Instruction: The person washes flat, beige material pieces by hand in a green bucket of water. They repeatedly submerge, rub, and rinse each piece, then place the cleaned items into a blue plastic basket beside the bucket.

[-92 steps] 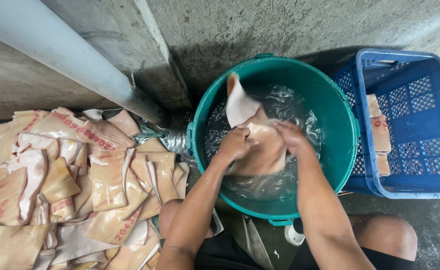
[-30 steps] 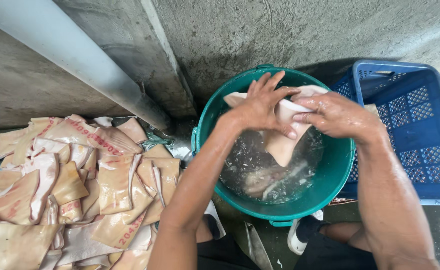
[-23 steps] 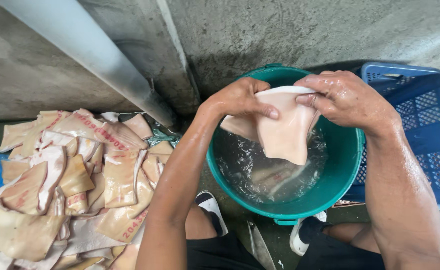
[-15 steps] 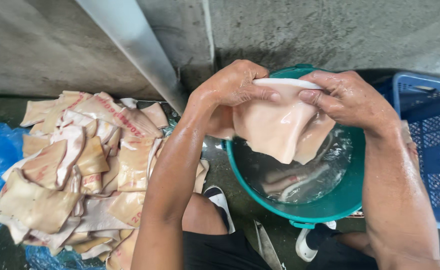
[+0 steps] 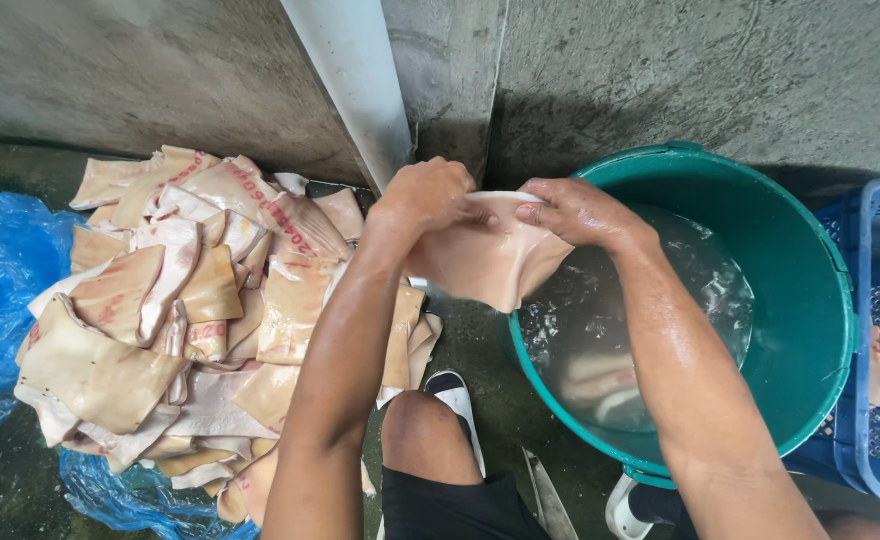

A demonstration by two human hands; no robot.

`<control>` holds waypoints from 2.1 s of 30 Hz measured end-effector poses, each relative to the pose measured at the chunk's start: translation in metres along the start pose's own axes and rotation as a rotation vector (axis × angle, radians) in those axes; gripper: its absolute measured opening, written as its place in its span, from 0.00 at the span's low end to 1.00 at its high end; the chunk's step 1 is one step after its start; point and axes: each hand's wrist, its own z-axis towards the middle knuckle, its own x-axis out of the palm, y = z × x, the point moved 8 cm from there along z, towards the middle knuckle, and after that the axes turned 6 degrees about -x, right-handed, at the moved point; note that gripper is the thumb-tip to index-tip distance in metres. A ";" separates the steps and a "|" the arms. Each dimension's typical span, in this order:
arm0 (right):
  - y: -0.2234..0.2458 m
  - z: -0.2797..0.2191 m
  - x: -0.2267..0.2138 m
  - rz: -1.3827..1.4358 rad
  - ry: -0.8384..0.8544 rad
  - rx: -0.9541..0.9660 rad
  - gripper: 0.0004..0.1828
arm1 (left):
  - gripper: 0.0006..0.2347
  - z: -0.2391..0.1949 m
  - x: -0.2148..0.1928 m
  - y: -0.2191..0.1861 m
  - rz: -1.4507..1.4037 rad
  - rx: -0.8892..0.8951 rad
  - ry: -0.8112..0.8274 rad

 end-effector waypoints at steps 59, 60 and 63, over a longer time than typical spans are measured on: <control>-0.217 -0.148 0.205 -0.564 0.652 0.184 0.17 | 0.15 -0.004 0.217 -0.186 -0.325 0.170 -0.123; -0.215 -0.148 0.194 -0.548 0.617 0.217 0.17 | 0.16 -0.006 0.216 -0.184 -0.372 0.162 -0.125; -0.208 -0.154 0.145 -0.305 0.399 0.397 0.19 | 0.19 -0.005 0.218 -0.174 -0.482 0.124 -0.115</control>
